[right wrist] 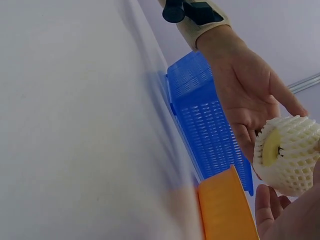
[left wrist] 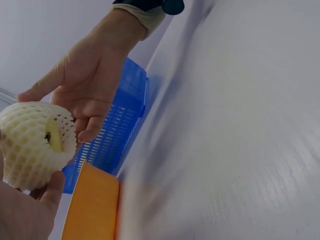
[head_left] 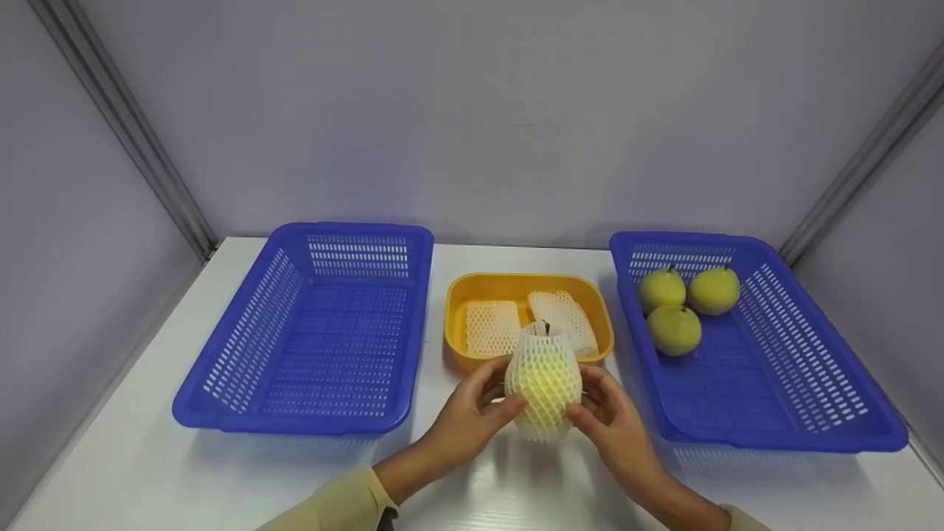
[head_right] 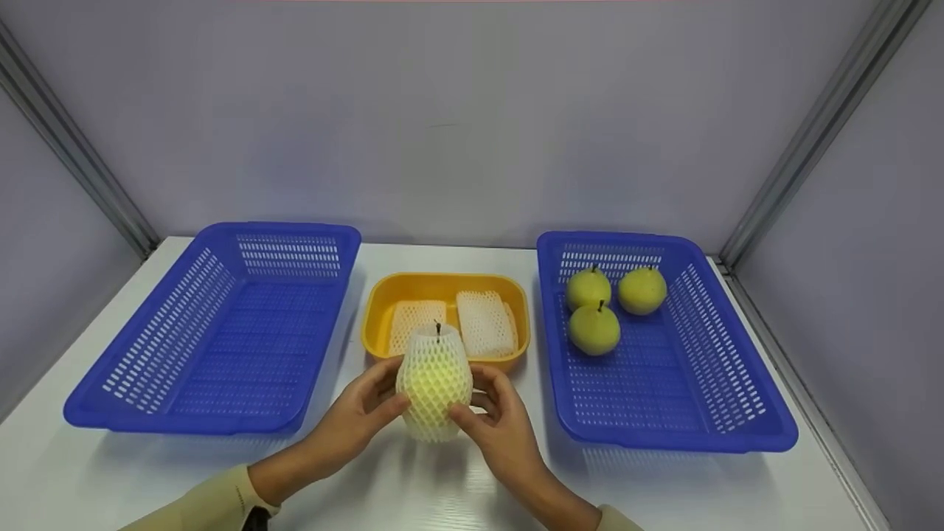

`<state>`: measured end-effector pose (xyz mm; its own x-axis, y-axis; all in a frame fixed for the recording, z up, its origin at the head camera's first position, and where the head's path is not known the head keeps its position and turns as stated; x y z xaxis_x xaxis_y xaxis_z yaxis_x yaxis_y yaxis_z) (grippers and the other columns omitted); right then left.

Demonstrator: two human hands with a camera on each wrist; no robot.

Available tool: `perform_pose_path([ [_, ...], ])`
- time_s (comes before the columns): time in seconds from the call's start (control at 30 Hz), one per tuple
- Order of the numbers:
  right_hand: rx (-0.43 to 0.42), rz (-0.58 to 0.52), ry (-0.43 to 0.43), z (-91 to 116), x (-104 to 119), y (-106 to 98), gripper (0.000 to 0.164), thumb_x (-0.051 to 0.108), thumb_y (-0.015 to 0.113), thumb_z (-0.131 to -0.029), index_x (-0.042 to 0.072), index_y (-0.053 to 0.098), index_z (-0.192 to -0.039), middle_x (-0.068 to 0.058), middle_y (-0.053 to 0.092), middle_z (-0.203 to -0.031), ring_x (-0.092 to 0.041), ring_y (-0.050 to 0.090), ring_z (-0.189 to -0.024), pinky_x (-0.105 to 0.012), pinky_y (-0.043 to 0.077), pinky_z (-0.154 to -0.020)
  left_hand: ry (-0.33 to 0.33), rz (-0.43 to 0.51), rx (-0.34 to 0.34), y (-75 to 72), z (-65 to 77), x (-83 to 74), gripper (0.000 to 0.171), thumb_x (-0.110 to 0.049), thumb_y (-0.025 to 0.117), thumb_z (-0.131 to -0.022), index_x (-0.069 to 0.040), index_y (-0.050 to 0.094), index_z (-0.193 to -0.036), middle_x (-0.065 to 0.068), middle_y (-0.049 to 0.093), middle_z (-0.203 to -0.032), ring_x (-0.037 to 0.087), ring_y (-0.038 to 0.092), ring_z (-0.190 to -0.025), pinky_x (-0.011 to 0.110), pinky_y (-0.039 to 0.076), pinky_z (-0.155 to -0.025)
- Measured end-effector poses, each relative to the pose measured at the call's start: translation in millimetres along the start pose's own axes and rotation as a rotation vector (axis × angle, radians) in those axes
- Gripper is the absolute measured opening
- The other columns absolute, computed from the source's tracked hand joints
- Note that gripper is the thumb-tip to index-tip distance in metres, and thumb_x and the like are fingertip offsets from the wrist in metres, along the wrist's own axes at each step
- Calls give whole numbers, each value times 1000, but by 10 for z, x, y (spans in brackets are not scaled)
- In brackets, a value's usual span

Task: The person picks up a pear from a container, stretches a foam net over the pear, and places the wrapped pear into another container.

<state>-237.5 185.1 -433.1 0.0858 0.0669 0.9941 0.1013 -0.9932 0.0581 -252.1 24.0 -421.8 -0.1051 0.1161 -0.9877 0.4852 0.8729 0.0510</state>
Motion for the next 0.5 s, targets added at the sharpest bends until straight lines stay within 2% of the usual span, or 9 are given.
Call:
perform_pose_path([
  [0.23,-80,-3,-27,14,27,-100,42,-5,59,-99,-5,45,-138,-15,58,-125,-23,62,-108,-31,58,-81,28,5,-41,-52,0,-53,49,-16,58,-105,5,42,-146,18,50,-141,30,51,-129,33,52,-101],
  [0.37,-54,3,-49,25,44,-87,37,-1,57,-101,-5,45,-137,-15,58,-126,-24,62,-109,-34,59,-81,28,-20,-53,-64,-12,-55,51,-15,61,-103,5,43,-146,18,50,-140,29,52,-126,32,52,-100],
  [0.5,-19,-9,-61,22,45,-54,42,-3,58,-99,-4,43,-139,-15,57,-128,-25,63,-111,-32,57,-86,15,-40,-25,-47,-17,-45,59,-21,62,-104,5,38,-151,18,49,-145,29,51,-129,31,50,-103],
])
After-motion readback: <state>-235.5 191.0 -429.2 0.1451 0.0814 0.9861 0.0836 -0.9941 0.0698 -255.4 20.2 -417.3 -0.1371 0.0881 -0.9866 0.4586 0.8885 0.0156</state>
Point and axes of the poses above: each hand's wrist, its own z-axis away from the middle knuckle, its own y-axis out of the palm, x = y × z, the point moved 10 cm from there along -z, towards the middle knuckle
